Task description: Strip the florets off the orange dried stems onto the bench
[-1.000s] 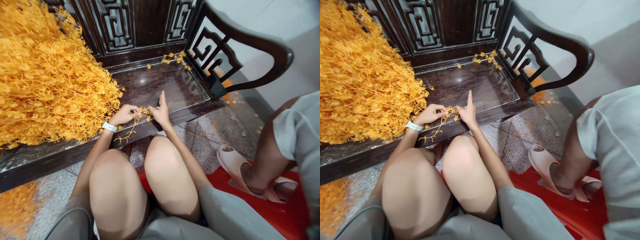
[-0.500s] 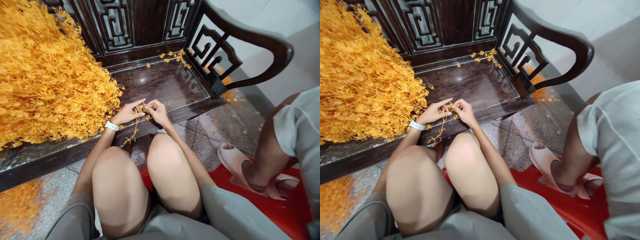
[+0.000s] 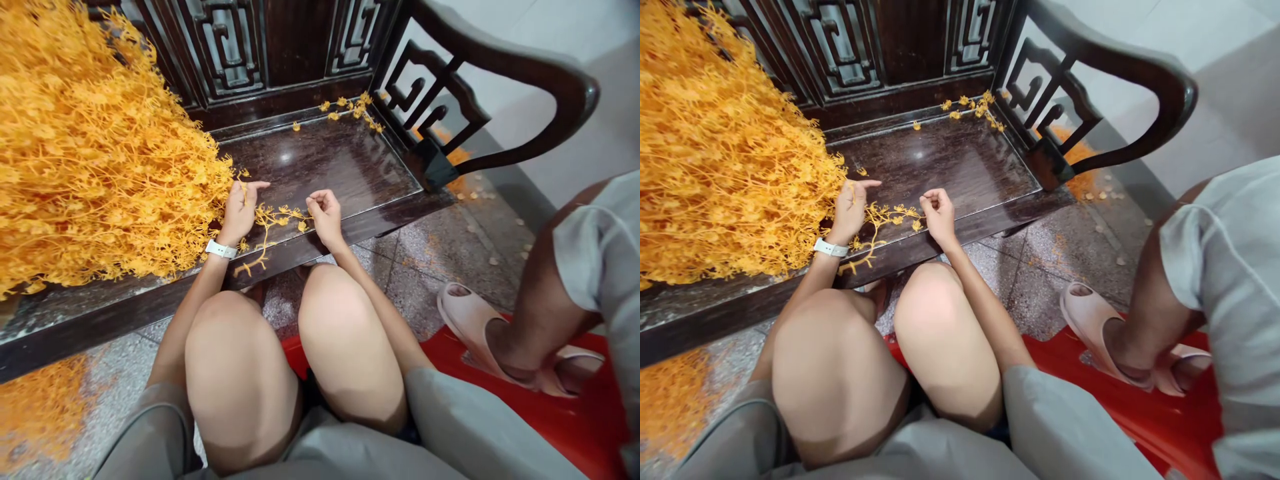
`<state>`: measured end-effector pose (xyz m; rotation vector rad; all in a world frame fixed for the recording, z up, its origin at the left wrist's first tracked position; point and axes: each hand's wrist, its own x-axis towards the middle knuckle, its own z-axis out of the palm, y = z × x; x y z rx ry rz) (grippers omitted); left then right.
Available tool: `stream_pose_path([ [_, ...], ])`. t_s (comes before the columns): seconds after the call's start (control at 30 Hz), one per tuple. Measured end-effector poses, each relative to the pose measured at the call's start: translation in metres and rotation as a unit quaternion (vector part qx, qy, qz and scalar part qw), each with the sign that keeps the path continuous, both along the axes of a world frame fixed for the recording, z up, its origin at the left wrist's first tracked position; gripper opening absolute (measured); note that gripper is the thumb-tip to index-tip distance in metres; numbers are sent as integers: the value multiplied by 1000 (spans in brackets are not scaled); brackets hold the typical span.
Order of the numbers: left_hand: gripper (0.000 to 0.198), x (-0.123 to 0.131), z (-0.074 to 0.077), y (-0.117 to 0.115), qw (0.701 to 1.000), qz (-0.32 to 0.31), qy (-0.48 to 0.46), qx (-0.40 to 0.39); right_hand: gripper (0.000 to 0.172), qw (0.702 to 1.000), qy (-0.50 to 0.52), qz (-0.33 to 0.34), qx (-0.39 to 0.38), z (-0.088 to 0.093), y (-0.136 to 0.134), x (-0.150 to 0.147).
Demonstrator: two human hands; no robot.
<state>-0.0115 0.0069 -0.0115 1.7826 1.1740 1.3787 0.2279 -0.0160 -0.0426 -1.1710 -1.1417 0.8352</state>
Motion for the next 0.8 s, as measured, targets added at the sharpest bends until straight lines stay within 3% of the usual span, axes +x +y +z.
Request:
stream_pose_path([
  [0.1,67,-1,6,-3,996,-21,-71,-56,45,991,-124,49,0,7,-7,2],
  [0.17,63,2,9,-5,988,-40,-123,-88,48,966,-240,91,26,14,-13,5],
  [0.23,62,5,11,-6,981,-46,-166,-94,35,937,-327,110,50,19,-18,10],
  [0.33,63,8,11,-5,973,-49,-210,-79,14,928,-367,49,43,19,-20,19],
  [0.47,60,6,9,-4,973,-64,-214,-60,16,945,-319,-70,14,16,-12,33],
  [0.67,65,9,14,-12,995,-78,-59,5,17,933,-322,-159,15,22,3,54],
  [0.8,64,12,8,-10,994,-107,-6,3,6,912,-368,-179,-9,20,0,62],
])
